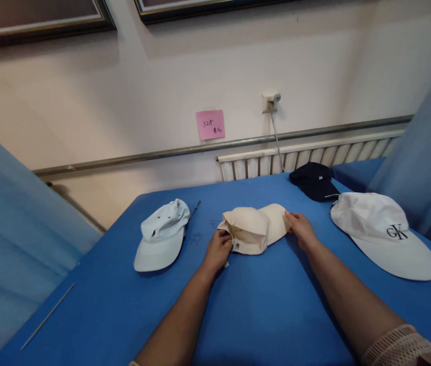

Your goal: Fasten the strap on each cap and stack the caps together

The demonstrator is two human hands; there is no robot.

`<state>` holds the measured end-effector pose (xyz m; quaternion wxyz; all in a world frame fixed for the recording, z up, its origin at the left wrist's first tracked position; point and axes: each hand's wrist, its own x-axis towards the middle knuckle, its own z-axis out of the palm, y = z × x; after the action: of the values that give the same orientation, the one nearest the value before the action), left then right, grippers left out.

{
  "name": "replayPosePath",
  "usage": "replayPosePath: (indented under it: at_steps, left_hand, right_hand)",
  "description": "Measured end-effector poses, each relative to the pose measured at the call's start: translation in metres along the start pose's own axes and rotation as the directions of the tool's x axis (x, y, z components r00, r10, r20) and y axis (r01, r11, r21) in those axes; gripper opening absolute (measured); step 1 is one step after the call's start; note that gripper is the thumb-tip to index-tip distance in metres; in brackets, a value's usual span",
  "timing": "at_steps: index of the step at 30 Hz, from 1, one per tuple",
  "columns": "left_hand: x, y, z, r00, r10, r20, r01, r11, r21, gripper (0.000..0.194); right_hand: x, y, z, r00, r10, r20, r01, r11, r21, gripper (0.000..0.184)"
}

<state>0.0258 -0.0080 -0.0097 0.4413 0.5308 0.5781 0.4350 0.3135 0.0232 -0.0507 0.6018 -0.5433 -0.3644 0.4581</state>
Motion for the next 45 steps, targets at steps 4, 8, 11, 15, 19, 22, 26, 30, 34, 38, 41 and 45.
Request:
replayPosePath:
  at_steps: [4, 8, 11, 15, 19, 22, 26, 30, 34, 38, 41, 45]
  left_hand:
    - [0.002, 0.008, -0.006, 0.981, -0.183, 0.065, 0.194, 0.897, -0.397, 0.037]
    - [0.0, 0.018, -0.01, 0.952, -0.3, 0.059, 0.259, 0.692, -0.674, 0.013]
    - [-0.005, 0.022, -0.007, 0.912, -0.38, 0.155, 0.366, 0.581, -0.727, 0.013]
    - [-0.017, 0.025, 0.0, 0.84, -0.342, 0.421, 0.542, 0.485, -0.686, 0.036]
    - [-0.019, 0.026, 0.002, 0.865, -0.169, 0.472, 0.491, 0.475, -0.73, 0.04]
    - [-0.011, 0.029, -0.009, 0.951, -0.095, 0.295, 0.299, 0.523, -0.798, 0.027]
    - [0.0, 0.034, -0.033, 0.989, 0.014, 0.15, 0.125, 0.479, -0.869, 0.031]
    - [0.004, 0.03, -0.048, 0.983, 0.093, 0.155, 0.11, 0.377, -0.92, 0.035]
    - [0.0, 0.024, -0.04, 0.95, 0.112, 0.29, 0.251, 0.275, -0.928, 0.035]
    - [-0.017, 0.022, -0.008, 0.857, 0.02, 0.515, 0.467, 0.393, -0.792, 0.039]
    - [-0.032, 0.019, 0.022, 0.849, -0.029, 0.527, 0.459, 0.534, -0.71, 0.034]
    - [-0.04, 0.015, 0.045, 0.943, -0.081, 0.322, 0.302, 0.616, -0.728, 0.025]
  right_hand:
    - [-0.013, -0.005, 0.012, 0.959, 0.274, 0.065, -0.282, 0.936, 0.21, 0.028]
    - [-0.018, -0.008, 0.02, 0.958, 0.237, 0.164, -0.284, 0.878, 0.387, 0.015]
    - [-0.027, -0.009, 0.028, 0.96, 0.18, 0.214, -0.259, 0.864, 0.431, 0.018]
    - [-0.044, -0.012, 0.04, 0.954, 0.145, 0.263, -0.263, 0.825, 0.5, 0.027]
    - [-0.058, -0.013, 0.048, 0.931, 0.168, 0.324, -0.321, 0.8, 0.508, 0.032]
    - [-0.062, -0.012, 0.051, 0.921, 0.188, 0.341, -0.348, 0.79, 0.505, 0.035]
    - [-0.066, -0.013, 0.055, 0.919, 0.23, 0.321, -0.381, 0.727, 0.571, 0.039]
    - [-0.075, -0.017, 0.058, 0.87, 0.254, 0.422, -0.48, 0.629, 0.612, 0.043]
    - [-0.077, -0.026, 0.059, 0.868, 0.246, 0.432, -0.492, 0.552, 0.673, 0.046]
    - [-0.08, -0.031, 0.065, 0.94, 0.181, 0.289, -0.341, 0.548, 0.764, 0.05]
    - [-0.094, -0.026, 0.078, 0.94, 0.187, 0.287, -0.341, 0.581, 0.739, 0.049]
    - [-0.118, -0.016, 0.097, 0.915, 0.216, 0.342, -0.391, 0.685, 0.614, 0.036]
